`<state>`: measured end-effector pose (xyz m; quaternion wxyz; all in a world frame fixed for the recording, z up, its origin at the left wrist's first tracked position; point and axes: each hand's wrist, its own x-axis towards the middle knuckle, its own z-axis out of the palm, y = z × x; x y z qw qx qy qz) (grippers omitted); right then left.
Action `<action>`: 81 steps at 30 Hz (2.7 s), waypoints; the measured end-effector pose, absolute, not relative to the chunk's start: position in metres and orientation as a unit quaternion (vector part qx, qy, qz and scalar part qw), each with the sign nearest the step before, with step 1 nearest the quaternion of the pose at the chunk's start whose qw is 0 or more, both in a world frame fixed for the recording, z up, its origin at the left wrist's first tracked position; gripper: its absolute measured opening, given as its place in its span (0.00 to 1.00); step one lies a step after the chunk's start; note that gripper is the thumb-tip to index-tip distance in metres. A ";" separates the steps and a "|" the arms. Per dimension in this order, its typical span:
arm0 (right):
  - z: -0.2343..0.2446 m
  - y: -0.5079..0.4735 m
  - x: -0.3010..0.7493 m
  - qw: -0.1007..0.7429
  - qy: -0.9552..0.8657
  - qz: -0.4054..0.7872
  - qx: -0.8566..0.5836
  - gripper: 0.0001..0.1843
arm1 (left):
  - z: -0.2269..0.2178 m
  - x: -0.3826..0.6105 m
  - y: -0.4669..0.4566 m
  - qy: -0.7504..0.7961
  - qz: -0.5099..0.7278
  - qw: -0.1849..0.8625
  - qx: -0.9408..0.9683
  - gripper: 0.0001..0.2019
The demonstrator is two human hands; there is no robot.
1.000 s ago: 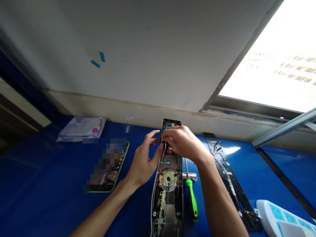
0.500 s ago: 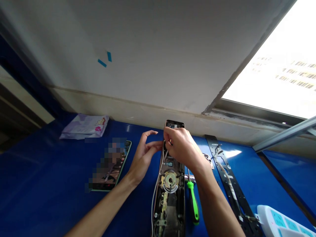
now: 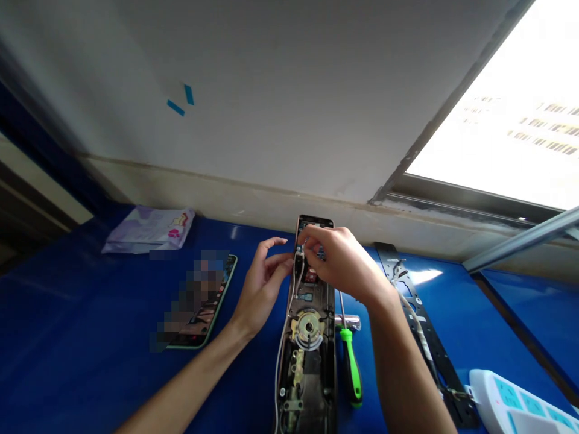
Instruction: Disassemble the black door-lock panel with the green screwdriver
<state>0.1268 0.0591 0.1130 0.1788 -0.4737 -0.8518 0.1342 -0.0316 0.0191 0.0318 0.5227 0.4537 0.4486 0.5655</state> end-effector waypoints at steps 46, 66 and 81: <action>0.101 0.054 0.106 0.215 -0.761 0.169 -0.589 0.18 | 0.024 -0.029 0.019 0.434 0.575 0.553 0.418 0.23; 0.112 0.062 0.131 0.210 -0.860 0.179 -0.429 0.11 | 0.025 -0.054 0.033 0.369 0.480 0.585 0.540 0.34; 0.104 0.050 0.132 0.236 -0.881 0.133 -0.388 0.08 | 0.021 -0.063 0.014 0.379 0.432 0.508 0.641 0.37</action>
